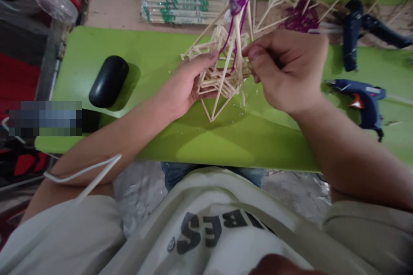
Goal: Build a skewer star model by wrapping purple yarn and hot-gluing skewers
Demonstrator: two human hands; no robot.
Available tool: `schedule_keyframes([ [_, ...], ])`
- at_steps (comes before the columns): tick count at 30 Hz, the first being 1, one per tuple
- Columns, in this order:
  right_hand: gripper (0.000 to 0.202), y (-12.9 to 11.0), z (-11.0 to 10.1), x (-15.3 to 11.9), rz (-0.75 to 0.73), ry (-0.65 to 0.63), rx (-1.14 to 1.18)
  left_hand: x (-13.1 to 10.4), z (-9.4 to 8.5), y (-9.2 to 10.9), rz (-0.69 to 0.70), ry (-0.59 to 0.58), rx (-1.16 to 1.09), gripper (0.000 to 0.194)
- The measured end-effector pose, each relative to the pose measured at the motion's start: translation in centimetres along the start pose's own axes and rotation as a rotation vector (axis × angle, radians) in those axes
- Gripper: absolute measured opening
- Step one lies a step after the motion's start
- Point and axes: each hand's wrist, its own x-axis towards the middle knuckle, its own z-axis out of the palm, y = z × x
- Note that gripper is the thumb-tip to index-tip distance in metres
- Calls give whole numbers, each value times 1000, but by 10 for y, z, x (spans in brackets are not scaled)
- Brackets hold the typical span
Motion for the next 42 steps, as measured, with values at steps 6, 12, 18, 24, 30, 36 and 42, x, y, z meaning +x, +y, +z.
schedule_keyframes([
  [6,38,-3,-5,-3,-64,-64,-53,0,0,3,0,-2,25,31],
  [12,35,-4,-7,-5,-22,-55,-90,-2,1,2,26,-5,11,25],
  [18,38,-6,-9,-6,39,-92,-73,-4,4,1,29,3,21,30],
  [24,34,-1,-7,-6,52,-101,-20,-7,4,3,-8,16,19,26],
  [30,31,-4,-7,-5,-25,-93,42,-8,-3,-1,-16,-6,-27,21],
  [36,26,-2,-13,-8,-37,-137,-12,-8,0,-1,-19,0,-68,14],
  [42,19,6,-12,-9,-52,-120,-72,-5,3,1,-10,21,-60,13],
])
